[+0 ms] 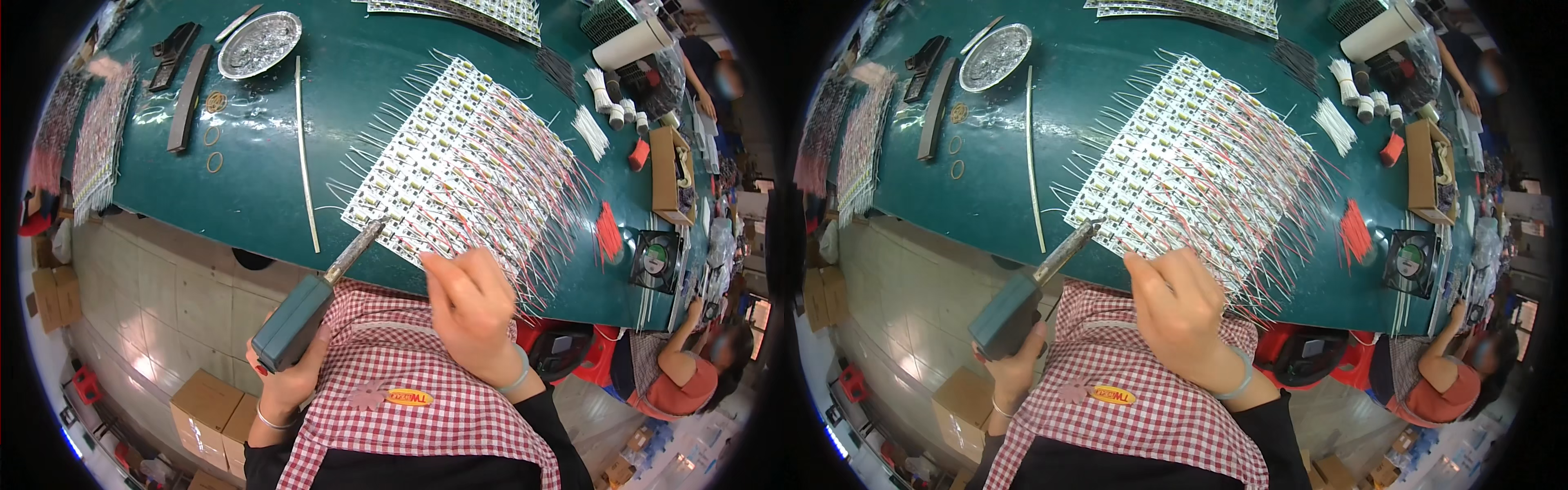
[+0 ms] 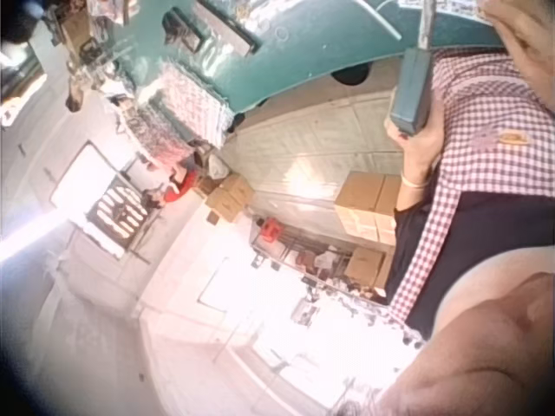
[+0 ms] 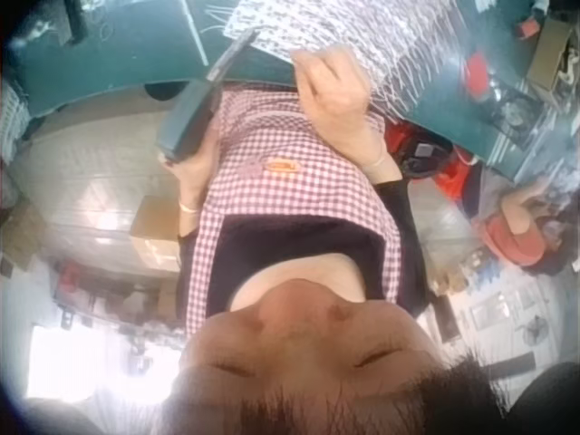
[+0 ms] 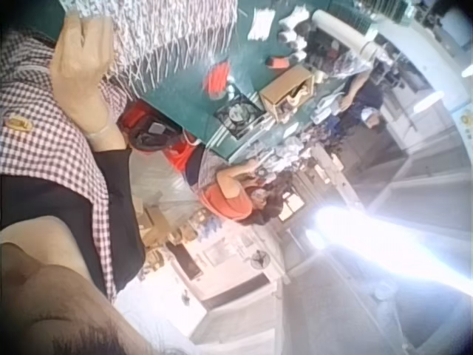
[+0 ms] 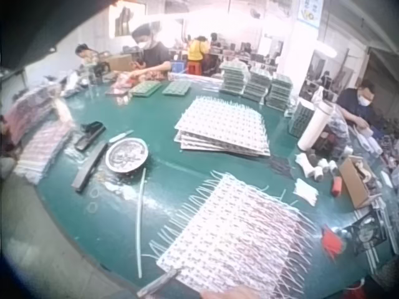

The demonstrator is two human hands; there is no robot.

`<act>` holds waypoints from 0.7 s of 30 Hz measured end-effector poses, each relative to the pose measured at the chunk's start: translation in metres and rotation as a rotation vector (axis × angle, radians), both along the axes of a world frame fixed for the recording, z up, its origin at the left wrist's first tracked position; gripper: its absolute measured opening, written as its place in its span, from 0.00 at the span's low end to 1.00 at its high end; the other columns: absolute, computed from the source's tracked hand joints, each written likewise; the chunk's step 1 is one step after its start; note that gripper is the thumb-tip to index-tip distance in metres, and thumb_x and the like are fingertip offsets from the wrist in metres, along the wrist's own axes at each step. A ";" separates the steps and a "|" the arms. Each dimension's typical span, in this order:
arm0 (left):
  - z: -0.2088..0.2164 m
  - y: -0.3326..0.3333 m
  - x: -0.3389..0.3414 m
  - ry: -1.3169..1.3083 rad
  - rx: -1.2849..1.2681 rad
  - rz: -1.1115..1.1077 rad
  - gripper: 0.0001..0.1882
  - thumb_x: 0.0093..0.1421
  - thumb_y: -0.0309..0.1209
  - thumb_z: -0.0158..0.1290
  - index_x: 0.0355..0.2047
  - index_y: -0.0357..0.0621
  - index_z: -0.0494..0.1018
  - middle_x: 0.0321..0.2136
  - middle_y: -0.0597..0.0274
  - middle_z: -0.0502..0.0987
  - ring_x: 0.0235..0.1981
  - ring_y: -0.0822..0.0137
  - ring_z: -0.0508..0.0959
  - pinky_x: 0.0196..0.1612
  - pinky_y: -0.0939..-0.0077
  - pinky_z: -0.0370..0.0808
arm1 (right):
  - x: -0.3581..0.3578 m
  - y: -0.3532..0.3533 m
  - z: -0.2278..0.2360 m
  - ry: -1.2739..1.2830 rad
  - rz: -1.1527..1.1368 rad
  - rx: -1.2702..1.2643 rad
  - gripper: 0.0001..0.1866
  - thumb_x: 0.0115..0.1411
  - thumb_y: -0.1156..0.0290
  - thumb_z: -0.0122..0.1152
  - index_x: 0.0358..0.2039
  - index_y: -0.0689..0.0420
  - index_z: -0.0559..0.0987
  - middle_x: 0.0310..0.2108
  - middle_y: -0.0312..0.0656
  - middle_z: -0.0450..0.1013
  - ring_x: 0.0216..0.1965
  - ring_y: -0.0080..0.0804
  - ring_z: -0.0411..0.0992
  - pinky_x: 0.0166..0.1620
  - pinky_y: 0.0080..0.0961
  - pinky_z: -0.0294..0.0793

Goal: The person uses a soldering iron to attach small wires to a grid of electronic components on a circuit board. They repeatedly pick up individual wires, place them onto specific points on the board, and apply the soldering iron to secure them. The process is performed one wire at a time across the surface of the board.

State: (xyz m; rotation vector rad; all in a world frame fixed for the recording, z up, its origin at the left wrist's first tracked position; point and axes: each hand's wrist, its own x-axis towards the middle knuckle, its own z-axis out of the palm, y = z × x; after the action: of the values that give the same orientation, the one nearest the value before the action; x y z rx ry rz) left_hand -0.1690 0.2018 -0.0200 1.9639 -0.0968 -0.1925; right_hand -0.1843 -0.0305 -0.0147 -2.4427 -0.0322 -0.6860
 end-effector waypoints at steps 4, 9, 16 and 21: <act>-0.001 0.002 -0.004 -0.019 -0.013 -0.010 0.12 0.49 0.21 0.64 0.35 0.31 0.78 0.30 0.56 0.79 0.28 0.70 0.79 0.33 0.78 0.75 | 0.006 0.009 -0.035 0.030 0.009 -0.009 0.10 0.49 0.82 0.64 0.34 0.61 0.79 0.21 0.39 0.62 0.23 0.35 0.65 0.25 0.30 0.63; 0.000 0.005 -0.004 0.022 0.021 -0.070 0.11 0.49 0.20 0.63 0.35 0.31 0.77 0.32 0.55 0.78 0.29 0.68 0.79 0.33 0.78 0.74 | 0.007 0.010 -0.049 0.045 -0.017 -0.031 0.09 0.50 0.81 0.64 0.33 0.60 0.78 0.22 0.39 0.62 0.24 0.35 0.66 0.26 0.30 0.64; -0.007 0.006 -0.006 -0.045 0.020 -0.115 0.11 0.47 0.18 0.61 0.34 0.29 0.76 0.30 0.54 0.78 0.27 0.67 0.78 0.30 0.77 0.74 | 0.008 0.011 -0.049 0.048 -0.026 -0.070 0.08 0.50 0.81 0.64 0.33 0.61 0.78 0.22 0.39 0.61 0.24 0.35 0.65 0.26 0.31 0.64; -0.007 0.005 -0.006 -0.030 0.003 -0.118 0.12 0.46 0.18 0.62 0.33 0.29 0.76 0.29 0.54 0.78 0.26 0.67 0.78 0.30 0.77 0.74 | 0.008 0.011 -0.050 0.059 -0.033 -0.081 0.07 0.50 0.81 0.64 0.32 0.61 0.78 0.22 0.39 0.61 0.24 0.35 0.65 0.26 0.30 0.64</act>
State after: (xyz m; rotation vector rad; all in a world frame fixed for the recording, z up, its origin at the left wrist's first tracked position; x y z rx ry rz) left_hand -0.1748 0.2072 -0.0267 1.9660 -0.2323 -0.2399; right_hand -0.1764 -0.0192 -0.0644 -2.5446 0.0034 -0.6381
